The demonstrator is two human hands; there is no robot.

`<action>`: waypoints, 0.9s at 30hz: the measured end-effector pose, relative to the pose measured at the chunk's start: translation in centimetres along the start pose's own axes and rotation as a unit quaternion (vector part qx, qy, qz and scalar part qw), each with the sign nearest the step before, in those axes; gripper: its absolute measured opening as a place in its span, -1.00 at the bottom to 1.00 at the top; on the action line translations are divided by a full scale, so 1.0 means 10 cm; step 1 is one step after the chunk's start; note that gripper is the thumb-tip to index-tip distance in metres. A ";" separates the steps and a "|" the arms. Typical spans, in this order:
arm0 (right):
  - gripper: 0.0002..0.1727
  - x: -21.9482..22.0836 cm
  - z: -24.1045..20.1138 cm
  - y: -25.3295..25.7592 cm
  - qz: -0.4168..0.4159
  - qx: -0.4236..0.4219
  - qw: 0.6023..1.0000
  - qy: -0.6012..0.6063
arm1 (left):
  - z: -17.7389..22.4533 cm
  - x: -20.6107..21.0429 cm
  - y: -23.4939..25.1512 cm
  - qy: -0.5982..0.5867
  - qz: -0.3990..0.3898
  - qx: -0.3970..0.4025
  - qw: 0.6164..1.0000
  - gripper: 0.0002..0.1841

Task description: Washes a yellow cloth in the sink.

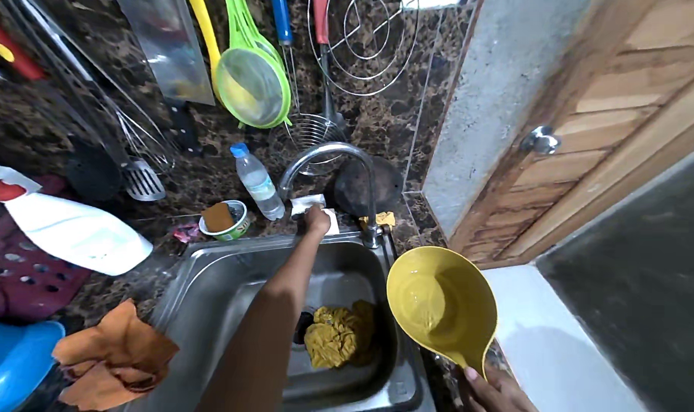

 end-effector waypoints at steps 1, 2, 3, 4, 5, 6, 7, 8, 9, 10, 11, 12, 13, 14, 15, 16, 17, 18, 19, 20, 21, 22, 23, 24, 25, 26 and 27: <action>-0.74 0.00 0.00 0.00 0.000 0.001 1.000 0.002 | 0.01 -0.04 -0.07 0.009 0.008 0.014 1.000 -0.59; -0.74 -0.01 0.00 0.00 0.001 0.001 1.000 0.005 | 0.02 -0.07 -0.18 0.018 0.020 0.038 0.999 -0.57; -0.73 -0.02 0.00 -0.02 0.003 0.002 1.000 0.008 | 0.00 -0.09 -0.34 0.023 0.029 0.067 0.997 -0.57; -0.72 -0.03 0.00 -0.02 0.005 0.001 1.000 0.013 | -0.04 -0.06 -0.54 0.029 0.027 0.102 0.994 -0.58; -0.72 -0.04 -0.01 -0.02 0.006 0.000 1.000 0.018 | -0.13 0.02 -0.75 0.044 0.010 0.136 0.990 -0.59; -0.72 -0.05 -0.02 -0.02 0.008 -0.002 1.000 0.021 | -0.26 0.16 -0.96 0.065 -0.030 0.163 0.984 -0.63; -0.71 -0.06 -0.02 -0.01 0.009 -0.002 1.000 0.024 | -0.45 0.35 -1.15 0.104 -0.087 0.177 0.975 -0.65; -0.71 -0.07 -0.02 0.01 0.009 -0.003 1.000 0.023 | -0.65 0.55 -1.32 0.146 -0.149 0.180 0.961 -0.67; -0.72 -0.07 -0.02 0.02 0.008 -0.004 1.000 0.021 | -0.84 0.74 -1.48 0.187 -0.208 0.181 0.943 -0.65; -0.72 -0.08 -0.01 0.04 0.008 -0.005 1.000 0.019 | -1.02 0.92 -1.62 0.221 -0.259 0.186 0.922 -0.60; -0.72 -0.08 -0.01 0.05 0.009 -0.004 1.000 0.018 | -1.18 1.07 -1.74 0.252 -0.302 0.192 0.899 -0.49; -0.71 -0.08 0.01 0.06 0.012 -0.001 1.000 0.021 | -1.32 1.20 -1.84 0.284 -0.337 0.190 0.877 -0.40; -0.70 -0.09 0.02 0.06 0.014 0.000 1.000 0.026 | -1.43 1.29 -1.92 0.314 -0.365 0.179 0.858 -0.32; -0.70 -0.10 0.04 0.06 0.017 0.003 0.999 0.030 | -1.50 1.36 -1.95 0.335 -0.375 0.176 0.846 -0.27; -0.69 -0.11 0.06 0.05 0.018 0.005 0.999 0.033 | -1.53 1.41 -1.95 0.353 -0.371 0.180 0.840 -0.25; -0.68 -0.13 0.07 0.05 0.020 0.006 0.999 0.039 | -1.52 1.44 -1.93 0.360 -0.362 0.187 0.839 -0.28; -0.68 -0.15 0.09 0.05 0.023 0.006 0.999 0.044 | -1.51 1.47 -1.90 0.353 -0.357 0.191 0.843 -0.34; -0.67 -0.16 0.10 0.05 0.025 0.005 0.999 0.047 | -1.51 1.49 -1.87 0.341 -0.354 0.195 0.849 -0.39; -0.67 -0.17 0.10 0.05 0.028 0.005 0.998 0.049 | -1.51 1.51 -1.85 0.335 -0.353 0.195 0.852 -0.40; -0.67 -0.17 0.10 0.05 0.030 0.004 0.998 0.050 | -1.50 1.51 -1.84 0.333 -0.353 0.190 0.854 -0.39; -0.67 -0.17 0.10 0.05 0.029 0.003 0.998 0.052 | -1.47 1.50 -1.84 0.331 -0.350 0.178 0.858 -0.39; -0.66 -0.18 0.10 0.06 0.026 0.001 0.998 0.055 | -1.41 1.46 -1.83 0.326 -0.338 0.160 0.868 -0.41; -0.66 -0.19 0.11 0.06 0.021 0.000 0.998 0.058 | -1.35 1.41 -1.83 0.318 -0.321 0.132 0.882 -0.41; -0.66 -0.20 0.11 0.06 0.016 -0.002 0.998 0.060 | -1.29 1.34 -1.81 0.314 -0.300 0.100 0.895 -0.37; -0.66 -0.20 0.12 0.06 0.013 -0.003 0.998 0.061 | -1.25 1.27 -1.80 0.317 -0.281 0.068 0.903 -0.32; -0.66 -0.20 0.12 0.06 0.013 -0.005 0.998 0.062 | -1.21 1.21 -1.78 0.321 -0.267 0.037 0.908 -0.24; -0.67 -0.19 0.12 0.06 0.012 -0.006 0.998 0.062 | -1.19 1.15 -1.78 0.317 -0.258 0.011 0.913 -0.21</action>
Point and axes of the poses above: each hand's wrist, its own y-axis towards the middle knuckle, its own x-axis out of the palm, z = x × y, the point moved 7 cm from there along y, towards the middle knuckle, and after that the axes turned 7 degrees about -x, right-handed, at the moved point
